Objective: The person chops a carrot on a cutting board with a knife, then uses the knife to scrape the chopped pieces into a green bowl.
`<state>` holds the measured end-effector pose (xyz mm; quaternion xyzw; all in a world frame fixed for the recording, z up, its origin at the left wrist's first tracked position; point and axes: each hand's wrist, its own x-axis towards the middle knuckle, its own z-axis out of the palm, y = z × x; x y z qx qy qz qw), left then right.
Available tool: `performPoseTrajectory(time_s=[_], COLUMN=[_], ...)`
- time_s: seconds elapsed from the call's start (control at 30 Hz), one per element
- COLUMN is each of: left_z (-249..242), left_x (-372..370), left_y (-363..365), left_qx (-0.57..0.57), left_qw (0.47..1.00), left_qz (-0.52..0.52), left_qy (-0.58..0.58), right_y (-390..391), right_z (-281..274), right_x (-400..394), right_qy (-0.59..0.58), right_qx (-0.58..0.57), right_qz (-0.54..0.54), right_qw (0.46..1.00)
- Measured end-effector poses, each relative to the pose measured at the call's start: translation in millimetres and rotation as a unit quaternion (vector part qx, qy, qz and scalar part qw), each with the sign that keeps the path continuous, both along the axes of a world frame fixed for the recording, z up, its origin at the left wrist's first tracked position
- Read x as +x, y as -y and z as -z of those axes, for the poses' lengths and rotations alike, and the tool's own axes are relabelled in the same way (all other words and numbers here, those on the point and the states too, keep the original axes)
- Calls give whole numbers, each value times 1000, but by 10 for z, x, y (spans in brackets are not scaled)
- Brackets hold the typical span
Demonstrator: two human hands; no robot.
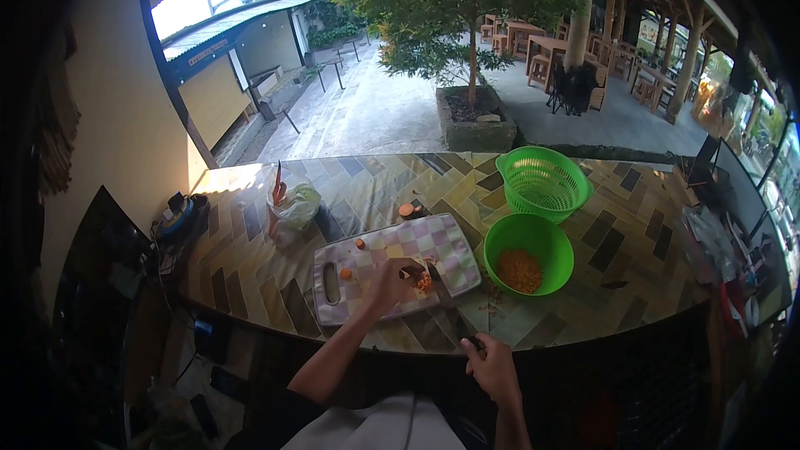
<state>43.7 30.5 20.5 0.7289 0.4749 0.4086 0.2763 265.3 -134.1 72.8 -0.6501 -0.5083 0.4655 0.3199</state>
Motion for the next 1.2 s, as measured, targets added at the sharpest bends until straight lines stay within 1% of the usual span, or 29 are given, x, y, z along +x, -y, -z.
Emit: performPoseTrajectory(time_s=[0.07, 0.17, 0.23, 0.27, 0.37, 0.47, 0.57, 0.67, 0.77, 0.87, 0.97, 1.07, 1.2], left_z=[-30, -92, -62, -47, -69, -66, 16, 92, 130, 47, 4, -41, -40], left_x=[-38, -244, -439, -535, -785, -761, -652, -630, -616, -554, -522, -463, -433], left_y=[-2, 19, 82, 114, 205, 315, 427, 444, 451, 480, 471, 453, 431], left_qx=[15, 74, 57, 49, -52, -116, -70, -79, -57, -78, -63, -72, -38], left_qw=[1000, 994, 993, 992, 994, 991, 994, 993, 993, 989, 989, 989, 991], left_qz=[-14, -60, -68, -74, -18, -15, -73, -90, -102, -123, -130, -125, -122], left_qy=[-12, -57, -76, -85, -97, -61, -39, 2, -33, -17, -26, -9, -28], right_y=[6, 9, 1, -4, -41, -102, -167, -231, -239, -249, -249, -244, -250], right_z=[-4, 23, 103, 108, 228, 122, 112, 151, 163, 197, 198, 196, 168], right_x=[11, 1, -52, -86, -200, -304, -314, -314, -299, -287, -284, -281, -280], right_qy=[2, 15, 25, 48, 181, 230, 266, 270, 268, 268, 267, 268, 268], right_qx=[2, 16, 30, 20, 129, 98, 87, 94, 101, 108, 109, 111, 104], right_qz=[-2, -25, -44, -59, -95, -121, -146, -165, -169, -168, -169, -165, -169], right_qw=[1000, 999, 998, 997, 970, 960, 949, 944, 943, 942, 943, 943, 943])
